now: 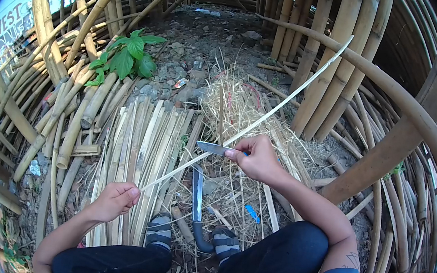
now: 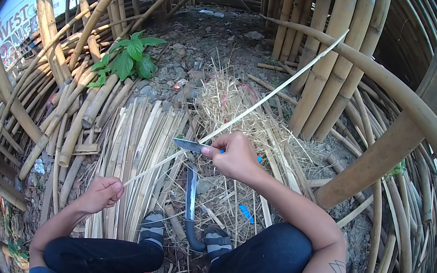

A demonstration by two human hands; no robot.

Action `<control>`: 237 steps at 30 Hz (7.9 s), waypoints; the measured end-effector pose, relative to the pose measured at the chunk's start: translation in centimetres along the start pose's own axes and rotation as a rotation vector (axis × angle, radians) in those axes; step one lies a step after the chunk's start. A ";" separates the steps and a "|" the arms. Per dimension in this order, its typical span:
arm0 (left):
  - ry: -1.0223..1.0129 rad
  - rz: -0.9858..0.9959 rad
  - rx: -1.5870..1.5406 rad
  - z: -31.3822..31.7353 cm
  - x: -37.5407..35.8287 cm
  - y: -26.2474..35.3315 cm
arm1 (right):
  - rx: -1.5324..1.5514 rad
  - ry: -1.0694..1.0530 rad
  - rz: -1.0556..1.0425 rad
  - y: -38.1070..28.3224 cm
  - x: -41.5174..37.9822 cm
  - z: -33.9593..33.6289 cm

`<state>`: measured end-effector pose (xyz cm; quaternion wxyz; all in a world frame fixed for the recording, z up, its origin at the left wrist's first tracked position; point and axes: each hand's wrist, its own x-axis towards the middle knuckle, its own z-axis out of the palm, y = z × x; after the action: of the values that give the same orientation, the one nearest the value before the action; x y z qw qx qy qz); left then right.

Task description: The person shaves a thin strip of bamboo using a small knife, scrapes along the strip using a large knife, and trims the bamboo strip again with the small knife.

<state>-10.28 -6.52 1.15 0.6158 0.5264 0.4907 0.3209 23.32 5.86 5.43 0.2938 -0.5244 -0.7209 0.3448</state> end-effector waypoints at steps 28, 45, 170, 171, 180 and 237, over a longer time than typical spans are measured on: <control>-0.302 -0.028 -0.349 4.4 6.7 6.7 | -0.183 -0.052 -0.447 -2.0 1.4 1.1; -0.117 -0.097 -0.504 5.9 8.2 7.4 | -0.354 0.321 -0.332 -3.7 1.4 2.6; 0.088 -0.051 -0.174 4.9 3.2 6.0 | -0.230 0.240 -0.075 -2.4 1.1 1.2; 0.086 -0.047 -0.177 5.0 3.2 5.9 | -0.097 0.162 -0.118 -1.4 1.8 1.8; -0.010 -0.072 -0.198 3.5 2.2 5.7 | 0.723 -0.426 0.182 -1.8 1.3 0.0; 0.078 -0.114 -0.218 2.0 1.4 4.3 | 0.283 -0.091 -0.143 2.1 1.3 -1.1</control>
<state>-7.48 -4.89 4.82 0.6671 0.4146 0.5057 0.3570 24.99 7.81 4.50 0.3555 -0.4088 -0.7134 0.4445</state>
